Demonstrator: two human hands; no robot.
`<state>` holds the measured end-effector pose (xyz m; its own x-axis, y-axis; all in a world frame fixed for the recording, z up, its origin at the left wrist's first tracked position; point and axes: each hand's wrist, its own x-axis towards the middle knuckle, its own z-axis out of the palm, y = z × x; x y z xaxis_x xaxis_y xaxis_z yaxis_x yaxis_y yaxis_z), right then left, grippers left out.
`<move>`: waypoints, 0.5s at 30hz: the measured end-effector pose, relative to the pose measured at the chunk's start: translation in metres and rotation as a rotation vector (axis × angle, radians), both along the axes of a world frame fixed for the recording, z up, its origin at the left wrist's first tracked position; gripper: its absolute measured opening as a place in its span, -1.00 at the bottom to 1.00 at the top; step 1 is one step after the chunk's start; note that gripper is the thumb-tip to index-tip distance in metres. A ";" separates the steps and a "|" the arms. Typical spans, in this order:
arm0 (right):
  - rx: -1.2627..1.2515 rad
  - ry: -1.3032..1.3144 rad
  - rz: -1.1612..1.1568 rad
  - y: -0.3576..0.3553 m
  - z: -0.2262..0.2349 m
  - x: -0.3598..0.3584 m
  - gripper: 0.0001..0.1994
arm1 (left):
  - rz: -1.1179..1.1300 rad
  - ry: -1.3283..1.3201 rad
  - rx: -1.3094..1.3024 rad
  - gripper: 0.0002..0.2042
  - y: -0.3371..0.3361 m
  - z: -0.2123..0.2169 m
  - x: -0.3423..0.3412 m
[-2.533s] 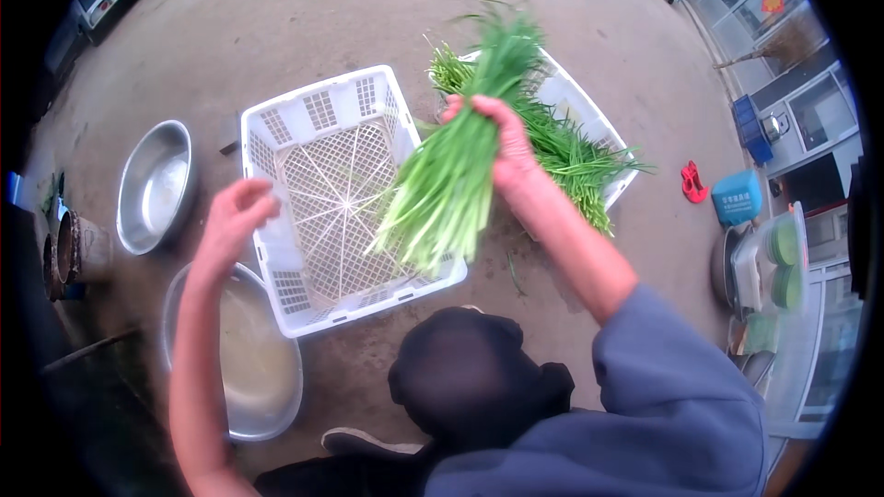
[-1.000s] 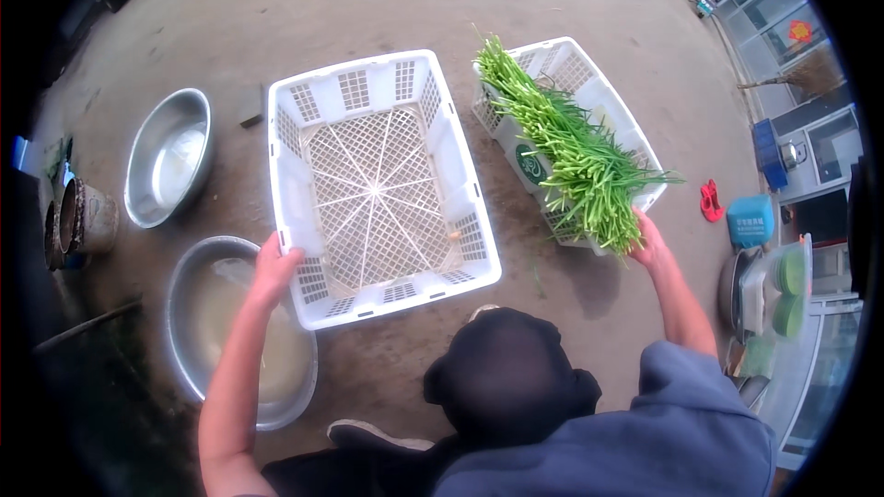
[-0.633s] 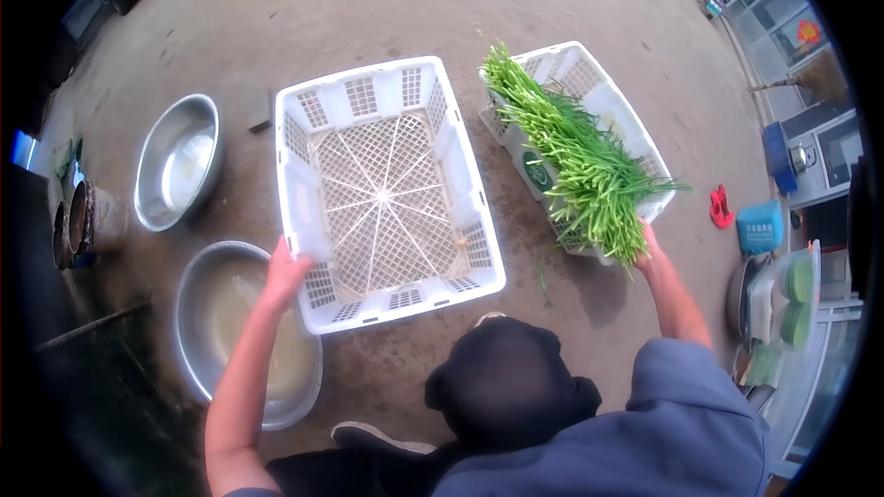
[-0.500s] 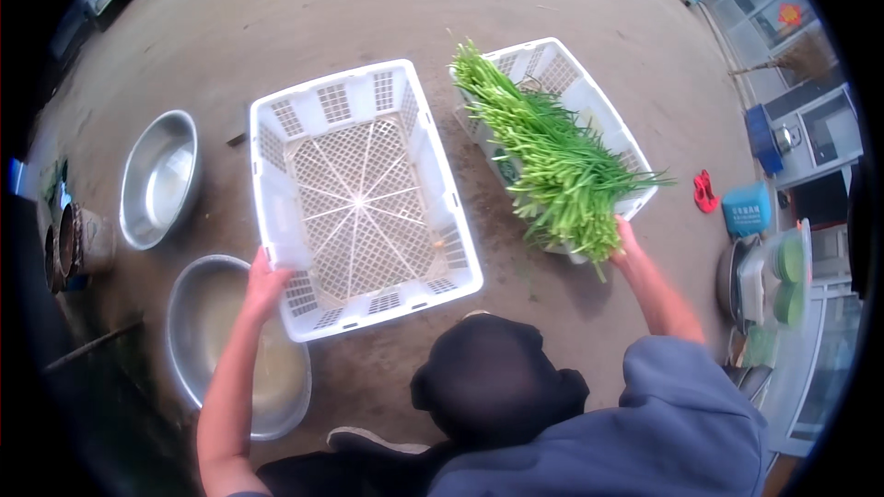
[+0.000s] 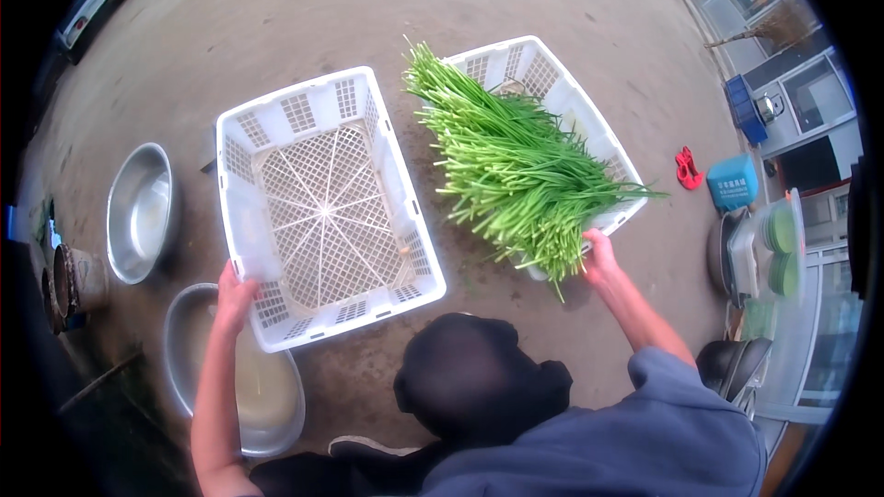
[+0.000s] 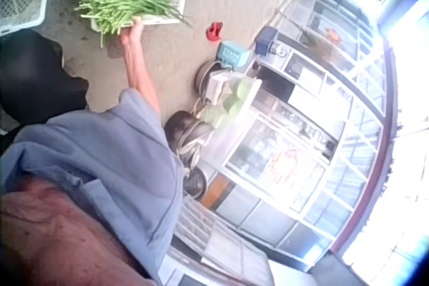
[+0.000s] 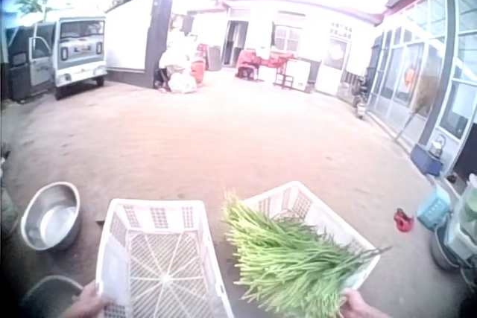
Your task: The person picks up a bunch of green chives and dunks them repeatedly into a metal basin filled with water to wash them. They then place the washed chives into a plastic crate and repeat the process with another bunch.
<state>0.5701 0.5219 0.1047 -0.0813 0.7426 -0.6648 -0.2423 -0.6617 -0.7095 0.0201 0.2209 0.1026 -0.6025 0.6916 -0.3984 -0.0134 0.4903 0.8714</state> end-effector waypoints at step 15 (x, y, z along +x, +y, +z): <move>-0.063 -0.124 -0.153 -0.091 0.007 0.106 -0.54 | -0.147 -0.040 -0.024 -0.57 0.000 -0.001 -0.025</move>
<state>0.6759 0.4308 0.1120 0.1145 0.6967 -0.7082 -0.2565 -0.6679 -0.6986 -0.0044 0.2206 0.1017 -0.4786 0.7611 -0.4379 0.0258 0.5106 0.8594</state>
